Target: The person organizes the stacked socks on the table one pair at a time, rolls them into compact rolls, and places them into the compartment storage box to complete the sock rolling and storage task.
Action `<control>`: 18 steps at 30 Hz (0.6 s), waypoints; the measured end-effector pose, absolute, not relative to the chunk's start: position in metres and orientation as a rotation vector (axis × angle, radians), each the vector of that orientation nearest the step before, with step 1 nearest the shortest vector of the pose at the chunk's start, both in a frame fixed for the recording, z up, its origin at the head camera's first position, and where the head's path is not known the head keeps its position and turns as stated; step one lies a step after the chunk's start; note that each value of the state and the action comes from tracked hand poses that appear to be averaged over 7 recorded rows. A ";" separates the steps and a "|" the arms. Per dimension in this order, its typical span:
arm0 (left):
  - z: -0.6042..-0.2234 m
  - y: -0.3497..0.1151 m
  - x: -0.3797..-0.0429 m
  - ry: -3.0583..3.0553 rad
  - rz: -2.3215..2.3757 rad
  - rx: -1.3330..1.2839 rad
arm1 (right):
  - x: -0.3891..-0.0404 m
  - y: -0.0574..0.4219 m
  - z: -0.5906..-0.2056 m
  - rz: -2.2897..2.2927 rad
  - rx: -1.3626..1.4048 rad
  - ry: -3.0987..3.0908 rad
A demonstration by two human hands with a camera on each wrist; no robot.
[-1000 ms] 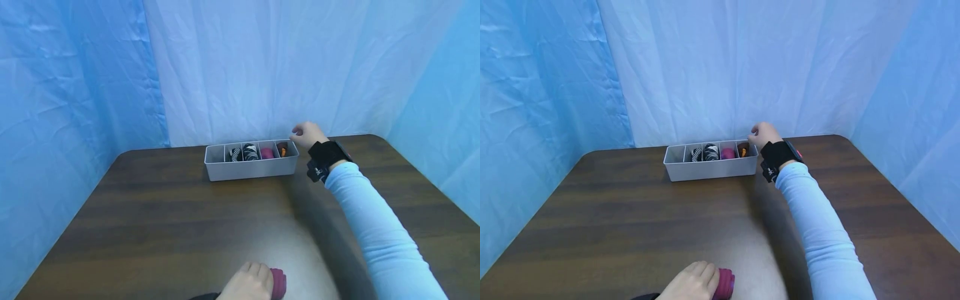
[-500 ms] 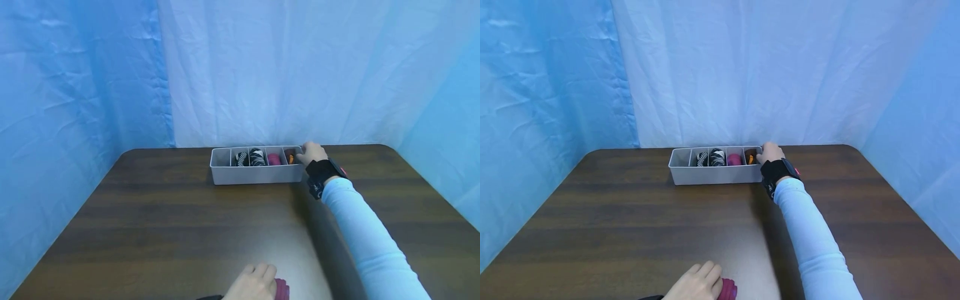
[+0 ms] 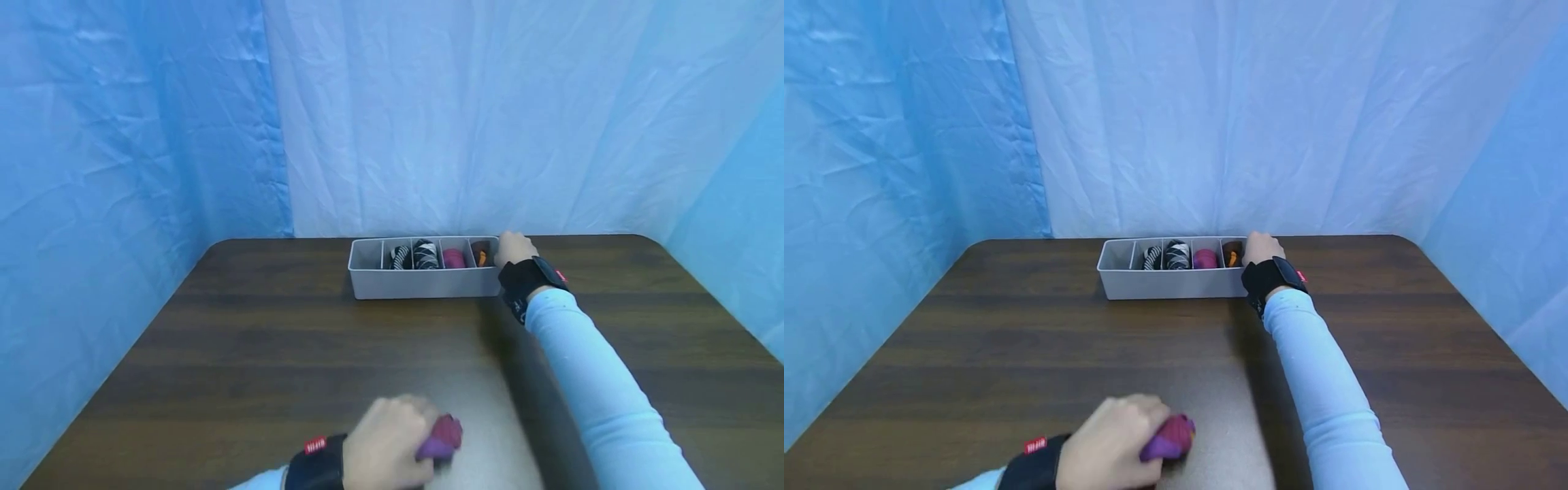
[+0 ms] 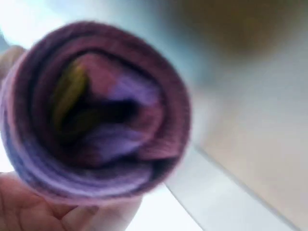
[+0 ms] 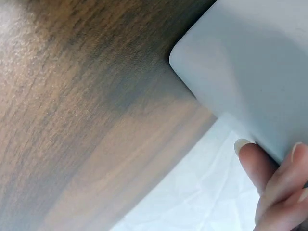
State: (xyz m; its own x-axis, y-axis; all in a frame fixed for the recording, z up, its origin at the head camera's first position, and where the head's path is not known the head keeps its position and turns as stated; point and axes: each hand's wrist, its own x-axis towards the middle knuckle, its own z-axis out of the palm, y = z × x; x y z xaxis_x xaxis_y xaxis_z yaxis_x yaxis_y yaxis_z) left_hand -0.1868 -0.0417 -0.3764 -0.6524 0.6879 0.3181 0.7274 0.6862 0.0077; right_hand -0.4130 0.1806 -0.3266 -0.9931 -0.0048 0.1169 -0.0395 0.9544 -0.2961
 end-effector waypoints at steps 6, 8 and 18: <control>-0.315 -0.085 -0.278 -2.812 -0.723 -0.484 | -0.412 0.182 -0.328 0.466 0.036 -2.996; -0.297 -0.096 -0.308 -2.836 -0.828 -0.309 | -0.411 0.183 -0.329 0.468 0.017 -2.983; -0.280 -0.102 -0.376 -2.849 -0.799 0.086 | -0.400 0.170 -0.341 0.502 -0.050 -2.964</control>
